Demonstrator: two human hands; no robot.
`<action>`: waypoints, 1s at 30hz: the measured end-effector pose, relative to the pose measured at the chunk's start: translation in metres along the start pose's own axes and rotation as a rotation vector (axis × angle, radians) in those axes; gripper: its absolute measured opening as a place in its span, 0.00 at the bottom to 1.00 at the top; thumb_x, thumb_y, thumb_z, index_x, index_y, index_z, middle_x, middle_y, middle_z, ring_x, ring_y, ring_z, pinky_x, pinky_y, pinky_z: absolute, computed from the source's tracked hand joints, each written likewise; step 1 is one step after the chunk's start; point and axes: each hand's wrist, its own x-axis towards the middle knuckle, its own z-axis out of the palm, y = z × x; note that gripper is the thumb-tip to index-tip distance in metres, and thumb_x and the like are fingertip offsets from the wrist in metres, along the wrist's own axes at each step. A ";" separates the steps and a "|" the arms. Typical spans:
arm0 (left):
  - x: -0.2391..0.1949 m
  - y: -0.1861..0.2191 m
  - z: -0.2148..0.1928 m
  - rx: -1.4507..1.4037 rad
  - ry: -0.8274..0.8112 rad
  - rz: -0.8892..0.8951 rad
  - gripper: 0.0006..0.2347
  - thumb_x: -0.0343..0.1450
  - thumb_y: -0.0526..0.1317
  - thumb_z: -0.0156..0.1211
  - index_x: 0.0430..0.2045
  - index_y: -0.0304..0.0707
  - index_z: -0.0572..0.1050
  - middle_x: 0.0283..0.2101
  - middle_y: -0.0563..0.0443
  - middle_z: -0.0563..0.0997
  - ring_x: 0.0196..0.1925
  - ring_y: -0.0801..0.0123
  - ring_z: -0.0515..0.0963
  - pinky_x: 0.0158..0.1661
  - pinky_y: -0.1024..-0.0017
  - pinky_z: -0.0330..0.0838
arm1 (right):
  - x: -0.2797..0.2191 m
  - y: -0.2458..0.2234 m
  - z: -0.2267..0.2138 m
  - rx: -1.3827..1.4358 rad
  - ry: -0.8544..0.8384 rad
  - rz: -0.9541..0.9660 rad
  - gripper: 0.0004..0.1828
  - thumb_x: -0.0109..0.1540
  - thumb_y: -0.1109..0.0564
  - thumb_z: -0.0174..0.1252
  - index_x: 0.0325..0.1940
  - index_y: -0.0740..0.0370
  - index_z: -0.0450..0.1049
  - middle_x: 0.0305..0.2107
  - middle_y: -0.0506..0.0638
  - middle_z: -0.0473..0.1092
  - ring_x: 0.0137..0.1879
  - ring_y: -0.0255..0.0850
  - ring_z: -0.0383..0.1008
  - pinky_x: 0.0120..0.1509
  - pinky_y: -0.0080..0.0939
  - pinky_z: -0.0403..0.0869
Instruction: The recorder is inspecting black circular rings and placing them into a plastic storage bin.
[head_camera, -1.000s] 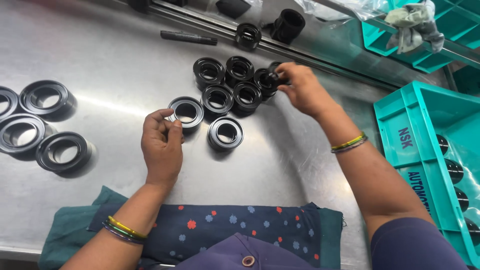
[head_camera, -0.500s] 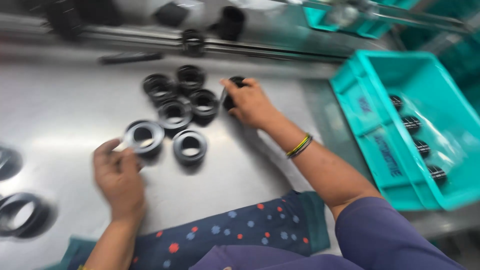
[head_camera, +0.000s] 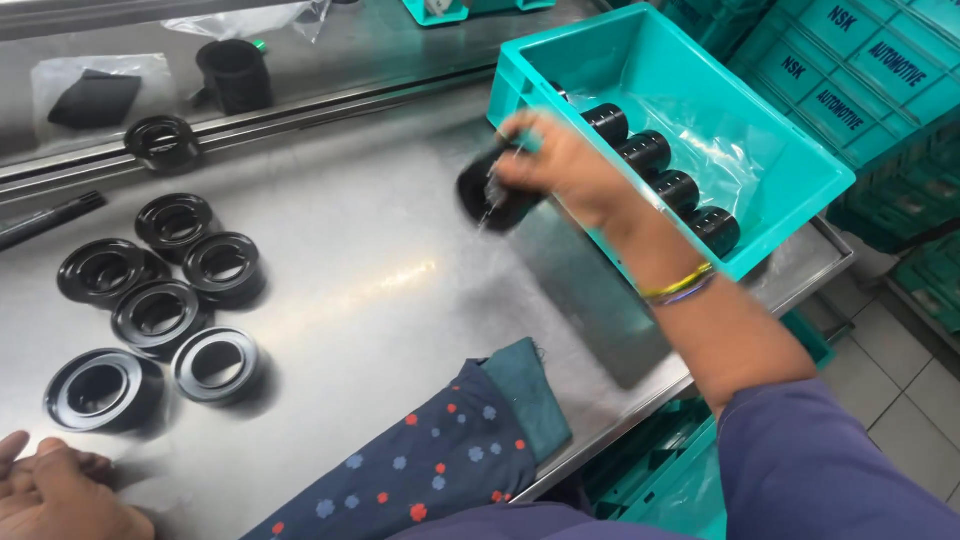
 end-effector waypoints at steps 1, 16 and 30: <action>0.001 -0.008 -0.003 -0.005 0.033 -0.026 0.11 0.82 0.26 0.48 0.60 0.26 0.65 0.33 0.53 0.75 0.29 0.78 0.74 0.35 0.81 0.71 | -0.006 -0.025 -0.011 -0.123 0.080 -0.116 0.26 0.62 0.61 0.67 0.62 0.62 0.65 0.43 0.54 0.74 0.47 0.40 0.78 0.54 0.40 0.80; 0.016 -0.015 -0.021 0.745 -0.078 0.325 0.08 0.79 0.24 0.53 0.48 0.14 0.63 0.25 0.36 0.77 0.28 0.60 0.79 0.46 0.66 0.76 | 0.182 0.046 -0.275 -0.631 0.536 0.186 0.27 0.65 0.50 0.66 0.61 0.72 0.72 0.47 0.60 0.75 0.58 0.50 0.65 0.49 0.49 0.62; -0.015 0.051 0.026 0.204 0.111 -0.101 0.09 0.79 0.29 0.56 0.53 0.34 0.70 0.34 0.59 0.69 0.31 0.82 0.67 0.29 0.80 0.60 | 0.206 0.032 -0.233 -1.576 0.370 -0.612 0.10 0.70 0.57 0.64 0.47 0.68 0.80 0.39 0.66 0.76 0.47 0.61 0.78 0.57 0.57 0.76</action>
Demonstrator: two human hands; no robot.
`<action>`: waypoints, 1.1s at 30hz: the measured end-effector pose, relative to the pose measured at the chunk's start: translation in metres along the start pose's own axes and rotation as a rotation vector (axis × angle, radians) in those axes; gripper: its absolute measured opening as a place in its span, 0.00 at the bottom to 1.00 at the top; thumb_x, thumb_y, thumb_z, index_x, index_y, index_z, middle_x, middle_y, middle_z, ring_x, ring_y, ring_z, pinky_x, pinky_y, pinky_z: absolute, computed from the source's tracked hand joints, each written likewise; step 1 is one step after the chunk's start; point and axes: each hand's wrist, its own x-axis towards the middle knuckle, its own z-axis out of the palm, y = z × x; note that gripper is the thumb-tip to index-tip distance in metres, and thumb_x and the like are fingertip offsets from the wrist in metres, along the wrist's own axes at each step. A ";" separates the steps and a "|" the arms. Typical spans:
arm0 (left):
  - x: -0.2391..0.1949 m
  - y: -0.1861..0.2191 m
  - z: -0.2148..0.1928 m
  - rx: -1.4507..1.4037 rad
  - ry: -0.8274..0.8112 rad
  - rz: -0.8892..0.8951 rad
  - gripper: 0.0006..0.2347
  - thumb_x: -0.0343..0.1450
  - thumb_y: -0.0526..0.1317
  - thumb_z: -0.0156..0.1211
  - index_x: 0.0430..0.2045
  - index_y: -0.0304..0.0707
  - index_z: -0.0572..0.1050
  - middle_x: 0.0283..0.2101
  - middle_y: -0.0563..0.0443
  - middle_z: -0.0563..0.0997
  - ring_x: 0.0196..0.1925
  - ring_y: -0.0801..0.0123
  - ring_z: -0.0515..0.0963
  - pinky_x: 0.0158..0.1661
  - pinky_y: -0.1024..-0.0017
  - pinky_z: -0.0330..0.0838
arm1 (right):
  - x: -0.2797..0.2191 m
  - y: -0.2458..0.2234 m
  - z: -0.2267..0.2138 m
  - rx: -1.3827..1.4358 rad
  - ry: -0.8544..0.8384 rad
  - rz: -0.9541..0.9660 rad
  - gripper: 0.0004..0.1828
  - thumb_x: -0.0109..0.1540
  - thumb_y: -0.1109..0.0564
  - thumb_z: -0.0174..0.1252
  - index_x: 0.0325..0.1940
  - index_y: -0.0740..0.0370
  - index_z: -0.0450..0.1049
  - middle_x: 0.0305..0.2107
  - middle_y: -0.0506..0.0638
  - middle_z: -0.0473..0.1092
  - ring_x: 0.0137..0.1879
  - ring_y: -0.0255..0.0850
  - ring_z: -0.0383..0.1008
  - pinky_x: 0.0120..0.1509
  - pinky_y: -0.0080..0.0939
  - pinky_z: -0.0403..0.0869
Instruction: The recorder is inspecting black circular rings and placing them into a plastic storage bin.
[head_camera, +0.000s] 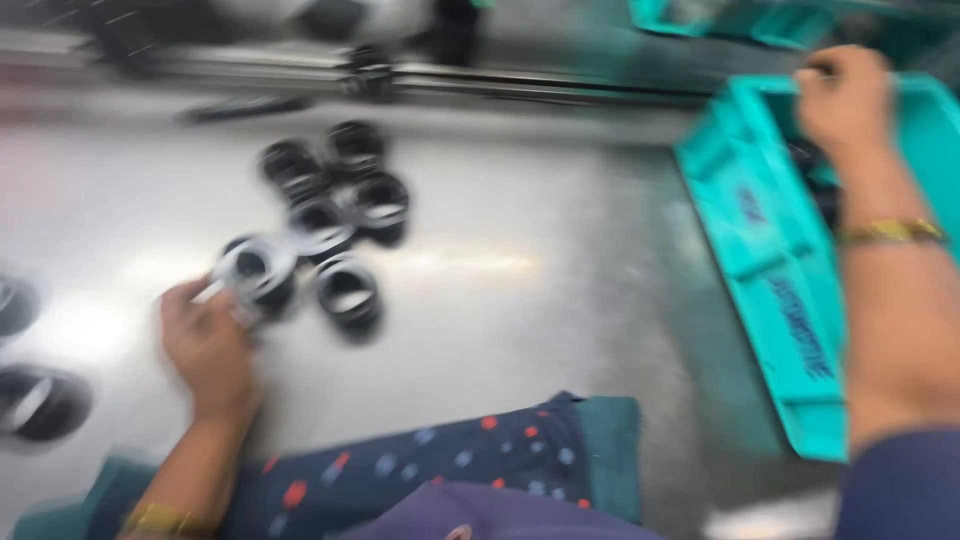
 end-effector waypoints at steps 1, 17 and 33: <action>0.002 0.003 0.003 -0.043 -0.034 -0.038 0.09 0.78 0.30 0.55 0.51 0.36 0.70 0.30 0.58 0.71 0.28 0.81 0.69 0.26 0.79 0.62 | 0.009 -0.050 -0.022 0.200 0.044 -0.030 0.08 0.70 0.61 0.59 0.50 0.68 0.77 0.42 0.62 0.77 0.49 0.52 0.79 0.58 0.50 0.77; 0.003 0.017 0.007 -0.181 -0.052 0.223 0.09 0.76 0.31 0.57 0.48 0.32 0.70 0.25 0.60 0.69 0.26 0.83 0.67 0.29 0.80 0.63 | -0.055 -0.501 0.011 0.476 -0.278 -0.555 0.41 0.57 0.59 0.67 0.73 0.61 0.59 0.49 0.60 0.73 0.57 0.55 0.70 0.72 0.57 0.61; -0.004 0.042 0.002 -0.248 -0.153 0.321 0.09 0.78 0.31 0.55 0.51 0.31 0.68 0.27 0.59 0.73 0.28 0.84 0.71 0.31 0.82 0.68 | -0.097 -0.574 -0.086 0.429 -0.280 -0.665 0.30 0.59 0.57 0.71 0.63 0.49 0.68 0.32 0.46 0.75 0.43 0.42 0.77 0.67 0.49 0.60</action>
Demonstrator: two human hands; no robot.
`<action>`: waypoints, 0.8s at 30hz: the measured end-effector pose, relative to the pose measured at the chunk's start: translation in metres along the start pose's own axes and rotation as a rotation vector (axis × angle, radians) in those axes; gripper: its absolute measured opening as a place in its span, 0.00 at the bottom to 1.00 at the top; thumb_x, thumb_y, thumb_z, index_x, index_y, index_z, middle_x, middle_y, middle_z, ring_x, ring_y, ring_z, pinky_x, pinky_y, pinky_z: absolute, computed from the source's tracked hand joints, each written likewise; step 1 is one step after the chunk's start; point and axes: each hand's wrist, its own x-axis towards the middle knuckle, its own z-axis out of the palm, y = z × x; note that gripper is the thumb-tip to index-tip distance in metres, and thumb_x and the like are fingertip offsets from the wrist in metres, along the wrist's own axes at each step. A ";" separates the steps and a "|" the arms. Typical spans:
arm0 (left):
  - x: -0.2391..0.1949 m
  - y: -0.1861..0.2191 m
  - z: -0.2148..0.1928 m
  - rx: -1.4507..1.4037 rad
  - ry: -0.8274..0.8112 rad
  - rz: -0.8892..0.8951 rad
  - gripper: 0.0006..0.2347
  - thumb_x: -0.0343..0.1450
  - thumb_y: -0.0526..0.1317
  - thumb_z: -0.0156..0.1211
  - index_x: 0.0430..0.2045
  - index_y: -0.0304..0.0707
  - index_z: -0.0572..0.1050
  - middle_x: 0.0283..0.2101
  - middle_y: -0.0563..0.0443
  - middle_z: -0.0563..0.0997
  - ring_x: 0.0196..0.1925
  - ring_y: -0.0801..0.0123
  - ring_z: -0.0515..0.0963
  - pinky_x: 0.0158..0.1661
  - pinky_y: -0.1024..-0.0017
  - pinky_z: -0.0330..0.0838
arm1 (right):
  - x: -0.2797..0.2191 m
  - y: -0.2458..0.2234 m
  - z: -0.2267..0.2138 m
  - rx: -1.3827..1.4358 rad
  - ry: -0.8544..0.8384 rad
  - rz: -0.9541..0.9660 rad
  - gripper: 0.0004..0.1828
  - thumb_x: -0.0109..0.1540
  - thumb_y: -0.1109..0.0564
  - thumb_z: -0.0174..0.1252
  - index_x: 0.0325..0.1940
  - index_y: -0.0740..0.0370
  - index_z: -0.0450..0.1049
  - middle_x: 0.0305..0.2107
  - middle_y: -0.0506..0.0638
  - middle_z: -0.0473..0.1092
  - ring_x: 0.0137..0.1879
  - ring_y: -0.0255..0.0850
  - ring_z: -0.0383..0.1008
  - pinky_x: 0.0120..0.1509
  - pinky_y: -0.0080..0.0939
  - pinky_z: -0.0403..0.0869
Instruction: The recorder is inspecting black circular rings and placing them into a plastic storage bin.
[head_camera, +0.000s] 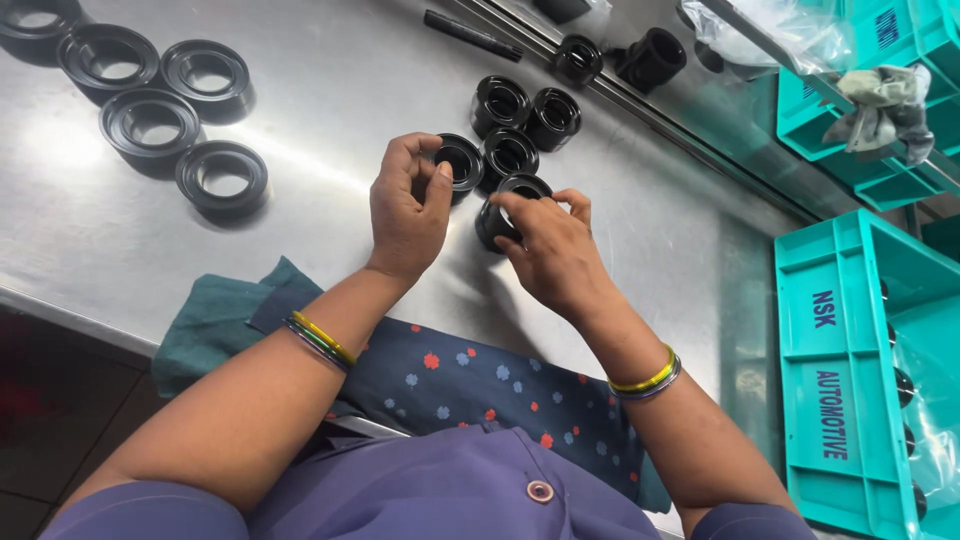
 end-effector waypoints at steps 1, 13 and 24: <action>0.000 0.000 -0.001 0.004 0.009 0.010 0.09 0.78 0.31 0.55 0.51 0.31 0.68 0.27 0.59 0.74 0.28 0.83 0.72 0.31 0.82 0.68 | 0.005 -0.003 -0.001 0.006 0.005 0.013 0.36 0.57 0.58 0.71 0.67 0.53 0.64 0.33 0.47 0.75 0.44 0.43 0.77 0.68 0.53 0.58; -0.007 -0.017 -0.018 0.114 -0.090 0.018 0.08 0.83 0.28 0.55 0.56 0.30 0.67 0.33 0.54 0.71 0.33 0.79 0.72 0.38 0.80 0.68 | 0.002 0.006 0.023 -0.027 -0.057 0.108 0.43 0.55 0.58 0.64 0.73 0.57 0.57 0.25 0.45 0.74 0.37 0.46 0.77 0.73 0.59 0.57; -0.006 0.005 -0.014 0.147 -0.093 -0.106 0.09 0.82 0.29 0.48 0.57 0.28 0.65 0.32 0.56 0.70 0.33 0.79 0.72 0.37 0.81 0.66 | -0.010 0.017 0.068 -0.004 0.084 0.178 0.27 0.66 0.59 0.47 0.70 0.45 0.62 0.22 0.42 0.72 0.36 0.40 0.78 0.81 0.58 0.58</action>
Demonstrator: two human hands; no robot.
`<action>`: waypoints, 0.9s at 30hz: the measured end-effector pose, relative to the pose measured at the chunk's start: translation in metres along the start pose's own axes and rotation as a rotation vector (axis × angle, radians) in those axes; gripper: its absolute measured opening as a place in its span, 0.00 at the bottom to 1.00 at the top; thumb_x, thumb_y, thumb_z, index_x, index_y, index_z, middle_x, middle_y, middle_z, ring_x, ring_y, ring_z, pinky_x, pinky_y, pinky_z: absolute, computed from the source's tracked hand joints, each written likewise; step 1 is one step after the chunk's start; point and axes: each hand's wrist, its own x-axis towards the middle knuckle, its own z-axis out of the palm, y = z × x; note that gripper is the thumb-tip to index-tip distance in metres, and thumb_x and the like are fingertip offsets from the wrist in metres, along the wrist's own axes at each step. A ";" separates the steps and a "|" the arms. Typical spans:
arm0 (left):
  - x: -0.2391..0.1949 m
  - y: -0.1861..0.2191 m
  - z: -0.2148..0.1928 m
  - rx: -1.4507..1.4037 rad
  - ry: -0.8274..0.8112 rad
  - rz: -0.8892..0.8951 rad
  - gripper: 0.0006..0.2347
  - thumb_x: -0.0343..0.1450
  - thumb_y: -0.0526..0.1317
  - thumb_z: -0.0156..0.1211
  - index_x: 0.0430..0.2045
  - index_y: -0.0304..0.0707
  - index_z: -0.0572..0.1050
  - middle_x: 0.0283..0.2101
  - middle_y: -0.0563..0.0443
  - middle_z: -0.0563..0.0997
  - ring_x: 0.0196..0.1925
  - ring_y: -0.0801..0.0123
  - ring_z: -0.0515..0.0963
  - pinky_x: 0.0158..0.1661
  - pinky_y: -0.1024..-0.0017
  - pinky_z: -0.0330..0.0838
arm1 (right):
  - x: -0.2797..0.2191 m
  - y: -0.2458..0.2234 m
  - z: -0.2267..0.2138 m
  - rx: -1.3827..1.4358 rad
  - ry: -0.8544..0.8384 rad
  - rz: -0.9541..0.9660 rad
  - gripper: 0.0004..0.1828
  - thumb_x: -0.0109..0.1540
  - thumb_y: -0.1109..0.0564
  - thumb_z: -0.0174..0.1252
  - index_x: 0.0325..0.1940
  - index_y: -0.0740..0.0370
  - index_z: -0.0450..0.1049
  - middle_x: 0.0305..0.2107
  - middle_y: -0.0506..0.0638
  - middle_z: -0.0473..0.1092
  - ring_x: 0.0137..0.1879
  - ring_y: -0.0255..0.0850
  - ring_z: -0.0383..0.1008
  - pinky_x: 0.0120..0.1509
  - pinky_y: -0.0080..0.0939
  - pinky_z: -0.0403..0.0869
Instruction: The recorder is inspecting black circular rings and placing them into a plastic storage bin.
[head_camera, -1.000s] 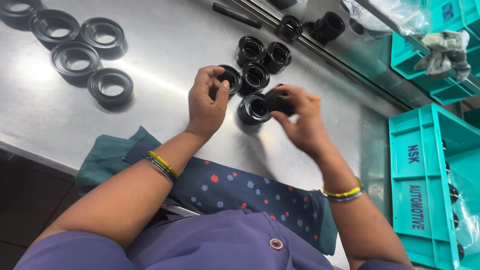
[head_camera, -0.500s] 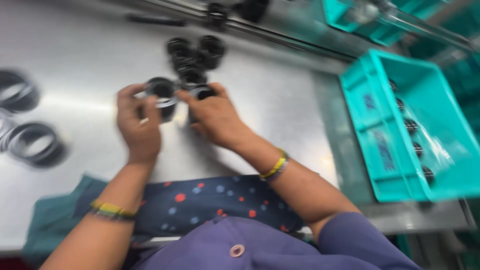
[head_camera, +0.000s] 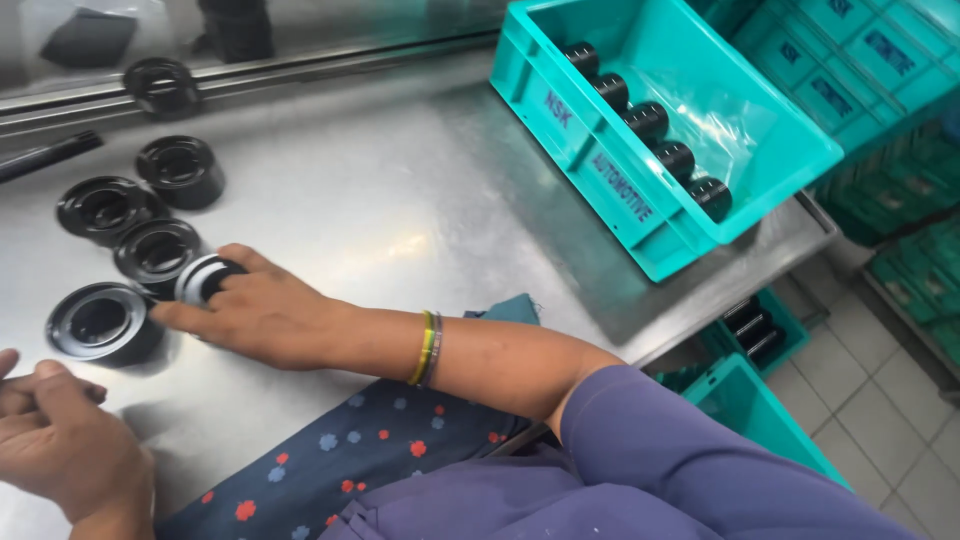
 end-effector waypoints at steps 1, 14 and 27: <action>-0.001 -0.011 -0.003 -0.015 0.009 -0.020 0.06 0.84 0.31 0.49 0.53 0.28 0.68 0.31 0.55 0.71 0.33 0.79 0.72 0.38 0.80 0.66 | 0.000 0.000 0.006 0.012 0.095 -0.051 0.28 0.67 0.61 0.46 0.72 0.44 0.59 0.23 0.43 0.71 0.37 0.39 0.78 0.80 0.57 0.57; 0.000 -0.018 -0.005 0.006 0.030 0.013 0.06 0.82 0.29 0.47 0.37 0.26 0.71 0.36 0.47 0.76 0.30 0.75 0.73 0.40 0.76 0.68 | 0.016 -0.003 0.013 0.032 0.064 -0.026 0.25 0.68 0.57 0.46 0.70 0.46 0.58 0.30 0.46 0.71 0.42 0.46 0.79 0.83 0.54 0.57; 0.007 -0.051 -0.013 0.380 0.076 -0.054 0.12 0.81 0.33 0.43 0.29 0.29 0.71 0.31 0.48 0.76 0.30 0.71 0.75 0.35 0.73 0.70 | -0.098 0.039 -0.097 0.511 0.088 0.433 0.38 0.50 0.54 0.74 0.62 0.52 0.67 0.43 0.52 0.76 0.49 0.46 0.80 0.61 0.46 0.76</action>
